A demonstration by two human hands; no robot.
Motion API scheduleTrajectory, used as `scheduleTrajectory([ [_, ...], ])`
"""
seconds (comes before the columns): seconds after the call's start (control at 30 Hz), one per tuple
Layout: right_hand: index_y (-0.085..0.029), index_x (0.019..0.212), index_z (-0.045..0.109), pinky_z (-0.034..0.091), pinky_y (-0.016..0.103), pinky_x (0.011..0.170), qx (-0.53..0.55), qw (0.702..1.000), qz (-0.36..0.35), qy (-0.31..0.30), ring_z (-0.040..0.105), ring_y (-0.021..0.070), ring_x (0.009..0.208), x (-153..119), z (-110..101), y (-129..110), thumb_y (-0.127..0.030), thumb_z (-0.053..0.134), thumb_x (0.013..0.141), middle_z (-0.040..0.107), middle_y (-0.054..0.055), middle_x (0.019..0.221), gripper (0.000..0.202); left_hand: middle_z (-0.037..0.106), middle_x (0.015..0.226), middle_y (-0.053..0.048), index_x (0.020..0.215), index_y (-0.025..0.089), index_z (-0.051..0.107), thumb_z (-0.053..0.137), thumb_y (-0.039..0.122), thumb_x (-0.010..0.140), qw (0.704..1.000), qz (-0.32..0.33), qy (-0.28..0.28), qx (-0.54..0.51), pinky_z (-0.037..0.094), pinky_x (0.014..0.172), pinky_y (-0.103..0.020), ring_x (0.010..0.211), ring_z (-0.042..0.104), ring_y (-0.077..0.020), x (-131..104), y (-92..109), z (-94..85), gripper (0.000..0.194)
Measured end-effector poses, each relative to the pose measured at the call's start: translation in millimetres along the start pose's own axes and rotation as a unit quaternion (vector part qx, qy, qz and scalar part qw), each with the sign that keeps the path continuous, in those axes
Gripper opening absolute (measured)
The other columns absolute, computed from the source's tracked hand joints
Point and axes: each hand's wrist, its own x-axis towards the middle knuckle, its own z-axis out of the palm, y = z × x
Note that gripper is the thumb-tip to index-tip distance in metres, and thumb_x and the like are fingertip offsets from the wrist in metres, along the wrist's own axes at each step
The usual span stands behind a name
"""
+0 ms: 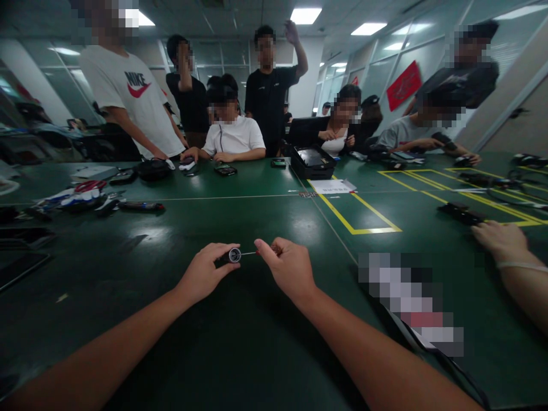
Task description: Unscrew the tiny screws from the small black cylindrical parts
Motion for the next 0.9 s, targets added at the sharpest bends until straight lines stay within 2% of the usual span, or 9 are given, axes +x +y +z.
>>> scheduleTrajectory([
  [0.2, -0.021, 0.073, 0.069, 0.035, 0.028, 0.05, 0.038, 0.999, -0.007, -0.03, 0.055, 0.0155, 0.052, -1.5, 1.1, -1.9, -0.053, 0.063, 0.09, 0.064, 0.0, 0.059, 0.036, 0.07, 0.12, -0.004, 0.126, 0.027, 0.066, 0.072, 0.022, 0.087, 1.0, 0.0, 0.006, 0.005, 0.047, 0.1, -0.044, 0.112, 0.061, -0.0242, 1.6, -1.0, -0.2, 0.039],
  [0.33, -0.022, 0.091, 0.07, 0.042, 0.029, 0.057, 0.064, 0.995, -0.043, -0.065, 0.062, 0.0181, 0.064, -2.2, 0.5, -0.8, -0.04, 0.057, 0.095, 0.07, 0.002, 0.074, 0.022, 0.071, 0.119, -0.003, 0.125, 0.027, 0.067, 0.074, 0.021, 0.086, 1.0, 0.01, 0.01, 0.002, 0.047, 0.099, -0.042, 0.112, 0.061, -0.0235, 1.8, -2.4, -0.2, 0.039],
  [0.53, -0.025, 0.098, 0.072, 0.049, 0.033, 0.073, 0.087, 0.986, -0.115, -0.089, 0.068, 0.0218, 0.084, -2.9, -1.9, -0.9, -0.034, 0.055, 0.096, 0.074, 0.004, 0.093, 0.019, 0.071, 0.12, -0.003, 0.125, 0.028, 0.067, 0.072, 0.023, 0.088, 1.0, 0.013, 0.02, 0.0, 0.047, 0.1, -0.043, 0.112, 0.061, -0.0236, 2.1, -4.8, -1.4, 0.038],
  [0.67, -0.026, 0.11, 0.074, 0.046, 0.032, 0.063, 0.081, 0.991, -0.071, -0.08, 0.067, 0.0199, 0.07, -4.2, -1.1, -2.1, -0.043, 0.046, 0.101, 0.075, 0.003, 0.085, 0.033, 0.071, 0.119, -0.003, 0.125, 0.027, 0.067, 0.073, 0.022, 0.087, 1.0, 0.014, 0.013, 0.006, 0.046, 0.1, -0.043, 0.111, 0.061, -0.0239, 1.7, -2.8, -1.3, 0.038],
  [0.77, -0.027, 0.118, 0.07, 0.041, 0.031, 0.055, 0.073, 0.994, -0.039, -0.07, 0.061, 0.0183, 0.057, -4.8, -0.8, -2.2, -0.043, 0.044, 0.101, 0.074, 0.002, 0.081, 0.035, 0.07, 0.121, -0.002, 0.125, 0.029, 0.066, 0.072, 0.023, 0.088, 1.0, 0.016, 0.0, 0.009, 0.046, 0.101, -0.045, 0.112, 0.06, -0.0245, 0.6, -1.0, -0.5, 0.039],
  [0.9, -0.025, 0.126, 0.059, 0.041, 0.031, 0.058, 0.064, 0.993, -0.06, -0.081, 0.059, 0.0188, 0.06, -5.3, -2.1, -2.3, -0.036, 0.045, 0.1, 0.069, 0.001, 0.078, 0.031, 0.07, 0.12, -0.003, 0.125, 0.029, 0.066, 0.072, 0.023, 0.088, 1.0, 0.016, -0.003, 0.013, 0.046, 0.1, -0.045, 0.111, 0.061, -0.0247, 0.0, 0.2, -1.2, 0.039],
])
